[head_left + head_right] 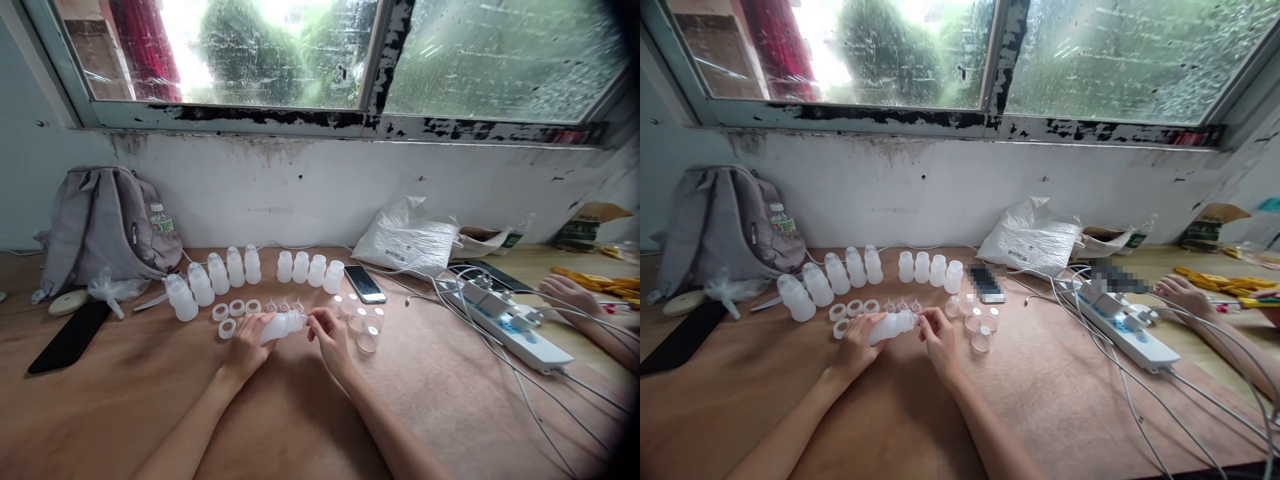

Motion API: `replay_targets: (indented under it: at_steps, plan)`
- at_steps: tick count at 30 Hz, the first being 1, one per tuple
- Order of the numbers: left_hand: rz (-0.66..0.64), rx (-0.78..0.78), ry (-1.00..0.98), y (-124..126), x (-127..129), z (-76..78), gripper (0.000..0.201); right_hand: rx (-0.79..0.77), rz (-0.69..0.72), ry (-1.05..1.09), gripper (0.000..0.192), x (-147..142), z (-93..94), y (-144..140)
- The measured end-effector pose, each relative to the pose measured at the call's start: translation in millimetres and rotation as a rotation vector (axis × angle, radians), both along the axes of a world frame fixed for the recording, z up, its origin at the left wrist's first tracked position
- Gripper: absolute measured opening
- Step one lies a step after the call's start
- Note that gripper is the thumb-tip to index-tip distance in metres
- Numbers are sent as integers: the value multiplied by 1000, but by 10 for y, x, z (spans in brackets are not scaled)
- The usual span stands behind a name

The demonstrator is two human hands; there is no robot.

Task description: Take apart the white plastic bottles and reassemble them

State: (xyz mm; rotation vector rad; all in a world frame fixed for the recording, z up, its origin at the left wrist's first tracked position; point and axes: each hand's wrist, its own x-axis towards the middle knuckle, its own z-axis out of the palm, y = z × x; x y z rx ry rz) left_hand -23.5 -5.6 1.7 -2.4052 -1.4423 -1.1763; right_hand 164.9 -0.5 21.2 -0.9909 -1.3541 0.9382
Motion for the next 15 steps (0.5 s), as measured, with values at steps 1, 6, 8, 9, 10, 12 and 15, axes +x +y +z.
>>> replay_targets:
  at_steps: [1, 6, 8, 9, 10, 12, 15]
  plan:
    - [-6, 1, -1, -1, 0, -1, 41, -3, 4, 0, 12, -1, 0, -1]
    - [-31, 9, -15, 2, 6, -17, 40, -29, -21, -39, 20, -8, -26, 4]
    - [-49, 10, -13, 5, 6, -24, 40, -30, -63, -94, 27, -8, -56, 21]
    - [-59, 9, -10, 6, 4, -26, 40, -21, -88, -125, 32, -6, -73, 33]
    - [-69, 7, -8, 7, 2, -27, 41, -11, -110, -152, 36, -3, -89, 45]
    - [-82, 2, -7, 8, -4, -22, 40, -2, -123, -184, 43, 6, -108, 66]
    - [-86, -7, -10, 9, -12, -4, 39, -30, -68, -183, 44, 16, -95, 70]
